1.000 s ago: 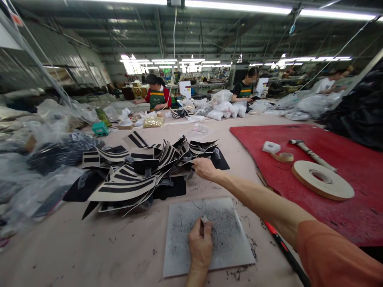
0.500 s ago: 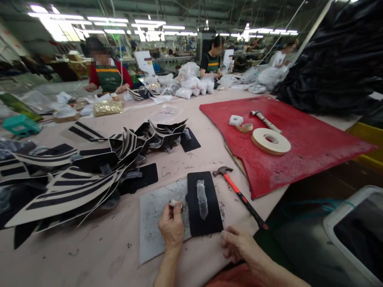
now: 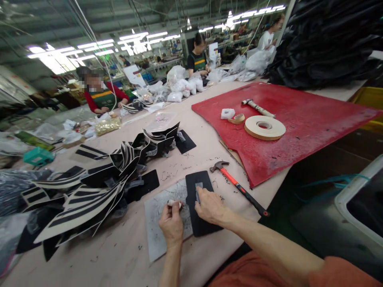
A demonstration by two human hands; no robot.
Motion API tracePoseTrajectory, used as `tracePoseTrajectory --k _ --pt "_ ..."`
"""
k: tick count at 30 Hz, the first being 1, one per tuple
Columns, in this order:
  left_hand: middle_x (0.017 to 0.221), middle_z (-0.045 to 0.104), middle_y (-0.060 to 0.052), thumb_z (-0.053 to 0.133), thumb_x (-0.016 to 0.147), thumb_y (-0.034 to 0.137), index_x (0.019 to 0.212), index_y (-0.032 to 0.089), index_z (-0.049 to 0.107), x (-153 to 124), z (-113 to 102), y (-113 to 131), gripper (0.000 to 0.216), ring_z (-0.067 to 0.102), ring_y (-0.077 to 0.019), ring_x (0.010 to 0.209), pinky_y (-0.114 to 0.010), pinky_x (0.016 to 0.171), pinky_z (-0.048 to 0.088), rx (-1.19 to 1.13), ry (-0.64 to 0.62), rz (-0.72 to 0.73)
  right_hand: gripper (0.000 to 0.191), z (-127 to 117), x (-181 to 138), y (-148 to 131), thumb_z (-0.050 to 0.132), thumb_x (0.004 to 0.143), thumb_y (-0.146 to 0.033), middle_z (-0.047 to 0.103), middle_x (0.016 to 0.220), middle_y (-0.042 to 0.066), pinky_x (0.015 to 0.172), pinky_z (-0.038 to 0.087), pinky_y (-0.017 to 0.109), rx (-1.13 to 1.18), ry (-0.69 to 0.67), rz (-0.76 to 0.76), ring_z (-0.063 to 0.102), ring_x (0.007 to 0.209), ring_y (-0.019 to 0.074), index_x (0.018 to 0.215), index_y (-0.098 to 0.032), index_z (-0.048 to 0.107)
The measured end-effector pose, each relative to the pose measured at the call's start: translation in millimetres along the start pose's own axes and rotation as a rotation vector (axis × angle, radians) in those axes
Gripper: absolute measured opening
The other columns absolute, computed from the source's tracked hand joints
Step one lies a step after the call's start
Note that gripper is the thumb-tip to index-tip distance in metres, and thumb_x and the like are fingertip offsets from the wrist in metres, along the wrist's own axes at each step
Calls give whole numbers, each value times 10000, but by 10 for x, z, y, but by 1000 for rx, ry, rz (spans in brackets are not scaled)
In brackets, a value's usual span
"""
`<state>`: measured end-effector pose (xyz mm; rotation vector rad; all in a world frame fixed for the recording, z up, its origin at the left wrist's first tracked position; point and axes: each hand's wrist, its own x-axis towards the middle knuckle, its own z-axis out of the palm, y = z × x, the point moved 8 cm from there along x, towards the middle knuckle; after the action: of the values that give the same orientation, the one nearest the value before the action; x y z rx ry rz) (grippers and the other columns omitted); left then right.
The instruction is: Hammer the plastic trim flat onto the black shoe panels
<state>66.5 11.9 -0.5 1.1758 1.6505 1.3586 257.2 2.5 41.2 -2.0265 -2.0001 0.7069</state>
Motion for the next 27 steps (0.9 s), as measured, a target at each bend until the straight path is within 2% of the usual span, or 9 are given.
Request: tracePoseTrajectory --k 3,6,9,11,16,22,27 --pt "862 771 -79 686 803 463 906 156 702 107 163 119 324 750 -226 811 -346 798 607 -118 -65 27 616 86 -100 95 454 861 -234 686 1125 230 855 486 403 -7 -28 -43 681 1005 330 1442 -33 427" --pt "916 768 -88 691 812 454 966 149 695 254 473 233 342 744 -219 858 -355 830 602 -211 -138 48 642 89 -177 143 467 831 -211 699 1113 224 857 480 390 -28 -86 -83 689 999 323 1452 -52 425" --pt "918 765 -92 691 812 433 979 143 682 367 821 251 334 741 -213 855 -357 827 601 -261 -239 50 621 86 -190 133 471 827 -213 704 1115 209 867 475 385 -25 -110 -102 687 1008 314 1434 -85 456" --pt "909 765 -85 687 815 420 965 146 676 404 962 206 313 740 -205 846 -354 831 598 -260 -273 53 608 97 -182 141 460 850 -232 705 1107 207 870 472 392 -15 -95 -80 688 998 312 1440 -88 450" --pt "905 768 -94 674 830 433 969 140 657 415 971 47 324 744 -210 852 -356 820 599 -292 -253 17 639 152 -167 154 455 861 -241 716 1059 211 845 472 389 -2 -106 -72 696 953 314 1474 -66 409" --pt "937 766 -90 646 870 443 1002 147 668 414 1000 37 324 740 -206 866 -332 800 594 -230 -317 1 616 94 -134 176 464 822 -216 720 1060 205 834 466 382 32 -137 -91 690 970 314 1424 -89 480" --pt "932 768 -84 636 874 456 1007 156 664 410 1040 45 330 738 -209 875 -332 823 582 -180 -337 9 627 93 -127 191 464 823 -220 721 1063 201 837 459 387 33 -165 -78 692 956 312 1438 -97 466"
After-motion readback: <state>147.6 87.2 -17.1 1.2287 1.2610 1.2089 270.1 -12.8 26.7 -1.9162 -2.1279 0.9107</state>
